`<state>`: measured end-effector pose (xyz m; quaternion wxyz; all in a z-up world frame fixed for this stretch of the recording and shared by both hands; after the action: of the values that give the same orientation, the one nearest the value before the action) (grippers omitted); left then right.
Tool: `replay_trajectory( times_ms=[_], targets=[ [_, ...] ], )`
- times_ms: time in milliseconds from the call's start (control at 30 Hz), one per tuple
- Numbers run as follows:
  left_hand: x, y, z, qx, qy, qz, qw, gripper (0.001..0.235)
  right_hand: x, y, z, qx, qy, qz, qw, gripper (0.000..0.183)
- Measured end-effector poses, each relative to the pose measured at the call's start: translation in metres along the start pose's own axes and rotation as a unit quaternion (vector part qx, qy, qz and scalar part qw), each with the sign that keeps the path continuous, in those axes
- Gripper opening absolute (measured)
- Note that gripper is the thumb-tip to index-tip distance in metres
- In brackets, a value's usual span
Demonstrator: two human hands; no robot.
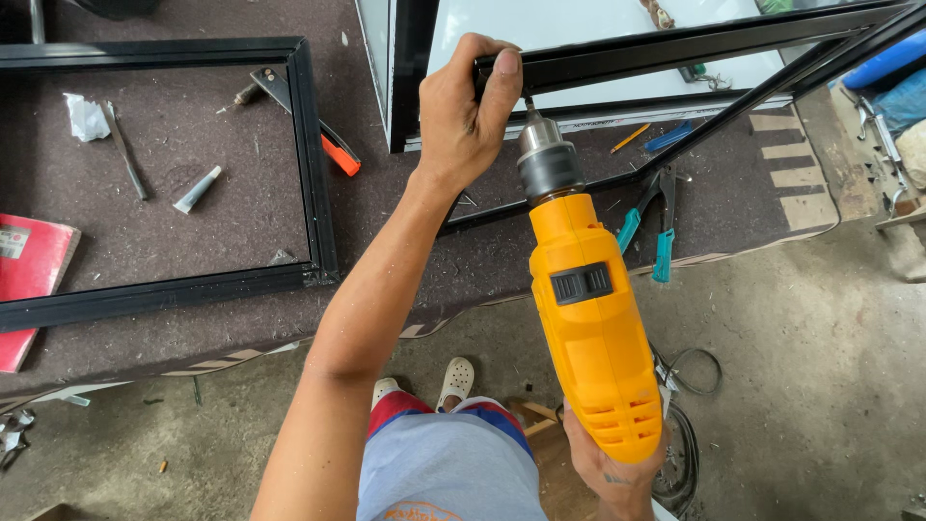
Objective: The person uses a drill to bore into a black metal frame, then uses a riveter to fasten parts together, and subsequently picks a screw from a toolbox to drive it into the frame with a screwdriver.
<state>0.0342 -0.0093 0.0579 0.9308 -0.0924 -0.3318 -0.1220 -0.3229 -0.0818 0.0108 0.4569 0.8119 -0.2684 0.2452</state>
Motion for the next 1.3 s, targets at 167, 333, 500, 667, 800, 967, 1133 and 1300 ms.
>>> replay_trajectory(
  times_ms=[167,333,500,667,800,967,1133,1300],
  targets=[
    [-0.004,0.000,0.000,0.014,0.001,0.003,1.000,0.034,-0.001,0.003,-0.001,0.038,-0.058,0.025,0.997,0.037],
    [-0.004,-0.001,0.001,-0.007,0.000,-0.006,1.000,0.034,-0.006,0.002,-0.006,-0.005,-0.021,0.022,1.000,0.035],
    [-0.004,-0.001,0.002,0.004,0.004,-0.008,1.000,0.032,-0.011,-0.005,-0.013,-0.037,0.003,0.017,0.999,0.038],
    [-0.006,-0.001,0.004,0.015,-0.005,-0.003,1.000,0.032,-0.001,0.002,-0.030,-0.046,0.019,0.034,0.998,0.057],
    [-0.007,-0.002,0.003,0.004,-0.005,-0.010,1.000,0.032,0.006,0.005,-0.047,-0.033,0.010,0.014,0.999,0.063],
    [-0.006,-0.002,0.004,0.007,-0.016,-0.014,1.000,0.032,0.001,0.024,-0.042,-0.014,-0.146,0.072,0.987,0.065],
    [-0.006,-0.004,0.003,-0.013,-0.009,-0.033,0.999,0.033,0.002,0.040,-0.025,0.024,-0.110,0.070,0.991,0.049],
    [-0.004,-0.004,-0.001,-0.005,-0.003,-0.025,1.000,0.032,-0.012,0.005,0.006,0.177,-0.080,0.127,0.973,0.056]
  ],
)
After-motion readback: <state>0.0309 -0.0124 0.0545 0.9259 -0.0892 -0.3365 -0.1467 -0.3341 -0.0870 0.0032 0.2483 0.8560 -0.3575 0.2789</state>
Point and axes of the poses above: each hand's wrist, its own x-axis towards the middle knuckle, its own y-axis out of the back of the hand, z = x × y, the point moved 7 cm from there along x, towards the middle knuckle, and after that the axes turned 13 degrees about y, right-handed, at the moved point
